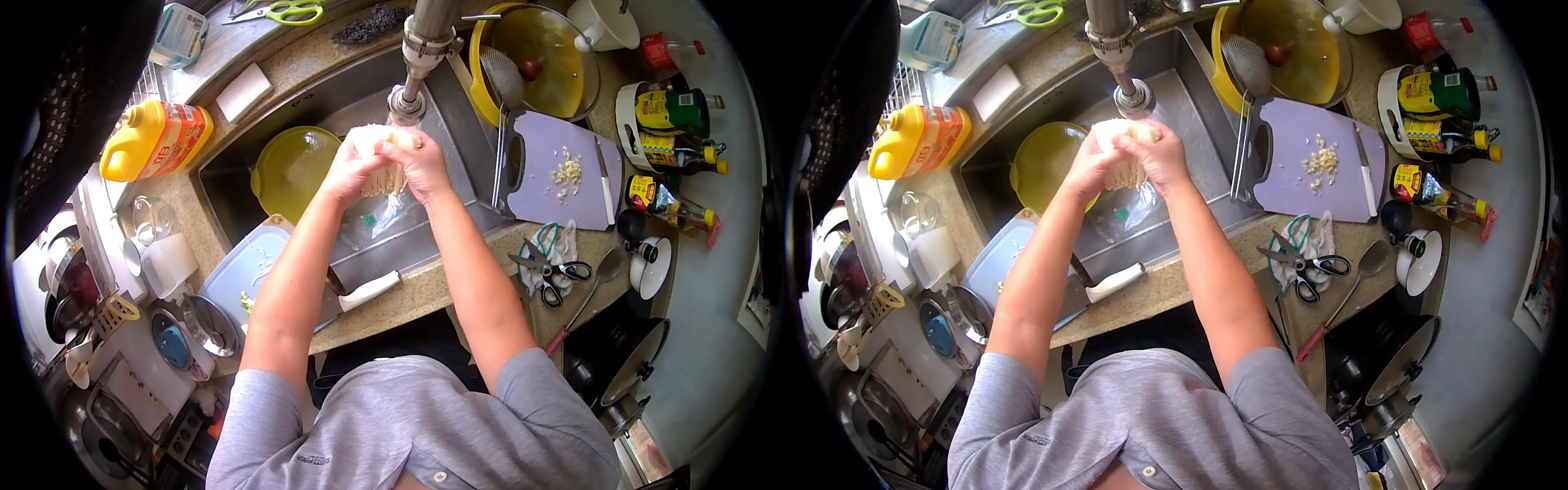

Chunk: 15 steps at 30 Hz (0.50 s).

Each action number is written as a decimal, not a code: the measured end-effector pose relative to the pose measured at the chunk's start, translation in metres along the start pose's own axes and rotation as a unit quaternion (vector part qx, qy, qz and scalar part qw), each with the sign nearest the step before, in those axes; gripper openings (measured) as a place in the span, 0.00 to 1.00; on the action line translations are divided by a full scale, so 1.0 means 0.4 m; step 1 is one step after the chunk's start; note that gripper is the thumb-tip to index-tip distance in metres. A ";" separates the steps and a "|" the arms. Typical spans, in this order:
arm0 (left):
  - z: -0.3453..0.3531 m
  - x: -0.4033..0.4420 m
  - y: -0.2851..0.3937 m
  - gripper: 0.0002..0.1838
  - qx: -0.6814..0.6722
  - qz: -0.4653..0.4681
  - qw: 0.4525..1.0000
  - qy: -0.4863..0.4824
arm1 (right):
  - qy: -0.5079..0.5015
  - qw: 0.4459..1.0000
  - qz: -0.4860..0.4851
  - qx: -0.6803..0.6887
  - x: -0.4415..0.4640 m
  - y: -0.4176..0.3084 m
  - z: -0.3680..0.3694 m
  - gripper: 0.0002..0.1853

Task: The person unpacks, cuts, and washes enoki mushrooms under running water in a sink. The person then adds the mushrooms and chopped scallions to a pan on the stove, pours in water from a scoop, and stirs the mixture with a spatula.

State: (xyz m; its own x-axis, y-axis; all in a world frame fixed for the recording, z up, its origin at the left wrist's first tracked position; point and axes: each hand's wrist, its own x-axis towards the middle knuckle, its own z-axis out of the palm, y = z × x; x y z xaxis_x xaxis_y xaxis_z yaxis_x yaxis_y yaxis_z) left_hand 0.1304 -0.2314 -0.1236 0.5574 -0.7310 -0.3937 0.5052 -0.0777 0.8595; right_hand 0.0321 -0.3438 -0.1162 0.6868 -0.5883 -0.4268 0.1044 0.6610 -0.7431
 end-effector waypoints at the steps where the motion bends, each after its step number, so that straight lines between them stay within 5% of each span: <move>1: 0.001 -0.001 -0.003 0.27 0.000 -0.001 1.000 0.000 | -0.039 0.998 0.004 -0.052 -0.009 -0.009 0.005 0.17; 8: 0.023 -0.009 0.036 0.28 -0.044 -0.034 0.996 -0.065 | 0.017 0.999 0.021 -0.041 0.043 0.029 -0.045 0.16; 15: 0.006 0.008 0.000 0.26 -0.031 -0.022 0.996 -0.081 | -0.037 0.998 0.003 -0.055 0.007 -0.010 -0.019 0.16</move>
State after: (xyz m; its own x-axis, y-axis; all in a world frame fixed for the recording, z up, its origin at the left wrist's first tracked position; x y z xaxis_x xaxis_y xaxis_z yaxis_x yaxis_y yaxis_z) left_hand 0.1305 -0.2354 -0.1241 0.4239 -0.8276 -0.3680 0.5695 -0.0724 0.8188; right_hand 0.0281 -0.3516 -0.1184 0.7388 -0.5453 -0.3960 0.0231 0.6077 -0.7938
